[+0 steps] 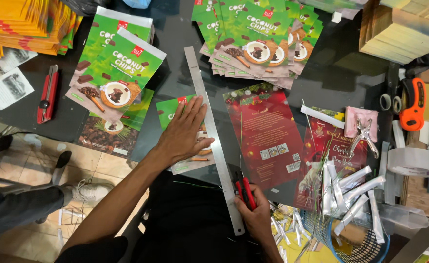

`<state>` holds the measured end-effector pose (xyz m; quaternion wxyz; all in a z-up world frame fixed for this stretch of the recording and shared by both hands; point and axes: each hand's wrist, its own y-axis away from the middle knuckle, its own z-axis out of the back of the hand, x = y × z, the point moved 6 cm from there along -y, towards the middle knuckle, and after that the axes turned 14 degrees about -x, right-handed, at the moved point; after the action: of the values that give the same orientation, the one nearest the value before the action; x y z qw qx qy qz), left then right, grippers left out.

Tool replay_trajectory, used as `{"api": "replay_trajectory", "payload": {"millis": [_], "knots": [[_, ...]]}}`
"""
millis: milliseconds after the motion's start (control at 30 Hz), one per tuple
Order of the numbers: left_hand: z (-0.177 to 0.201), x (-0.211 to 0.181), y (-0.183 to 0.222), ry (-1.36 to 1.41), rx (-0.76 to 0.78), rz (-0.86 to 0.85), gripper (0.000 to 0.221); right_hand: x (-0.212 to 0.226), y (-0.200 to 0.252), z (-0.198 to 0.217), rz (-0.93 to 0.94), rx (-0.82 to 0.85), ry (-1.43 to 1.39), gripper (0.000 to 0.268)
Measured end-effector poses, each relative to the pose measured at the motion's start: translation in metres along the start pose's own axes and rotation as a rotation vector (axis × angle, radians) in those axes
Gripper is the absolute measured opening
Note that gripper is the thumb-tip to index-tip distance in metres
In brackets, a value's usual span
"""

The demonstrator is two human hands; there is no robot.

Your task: The person cuts paper packaging for snack items using a utility knife and a ruler, working through a pile of printed sheets on a table.

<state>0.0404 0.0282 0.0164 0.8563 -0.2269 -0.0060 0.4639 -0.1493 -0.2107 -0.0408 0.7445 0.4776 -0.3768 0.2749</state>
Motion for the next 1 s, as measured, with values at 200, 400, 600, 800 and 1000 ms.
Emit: {"api": "replay_trajectory", "payload": {"millis": [200, 400, 600, 800, 1000], "knots": [[0.01, -0.004, -0.003, 0.011, 0.018, -0.008, 0.091, 0.004, 0.0, -0.002, 0.028, 0.054, 0.022, 0.043], [0.015, -0.007, -0.005, 0.002, 0.008, -0.035, 0.092, 0.005, 0.001, -0.002, -0.007, 0.073, 0.01, 0.045], [0.01, -0.004, -0.004, -0.003, -0.004, -0.054, 0.111, 0.024, 0.004, -0.002, 0.068, 0.127, 0.15, 0.041], [0.003, -0.001, -0.002, -0.022, 0.045, -0.037, 0.114, 0.117, -0.003, -0.013, 0.139, 0.142, 0.532, 0.049], [0.008, -0.007, -0.013, 0.117, 0.293, 0.164, 0.151, 0.206, -0.054, -0.111, 0.909, 0.143, 0.516, 0.062]]}}
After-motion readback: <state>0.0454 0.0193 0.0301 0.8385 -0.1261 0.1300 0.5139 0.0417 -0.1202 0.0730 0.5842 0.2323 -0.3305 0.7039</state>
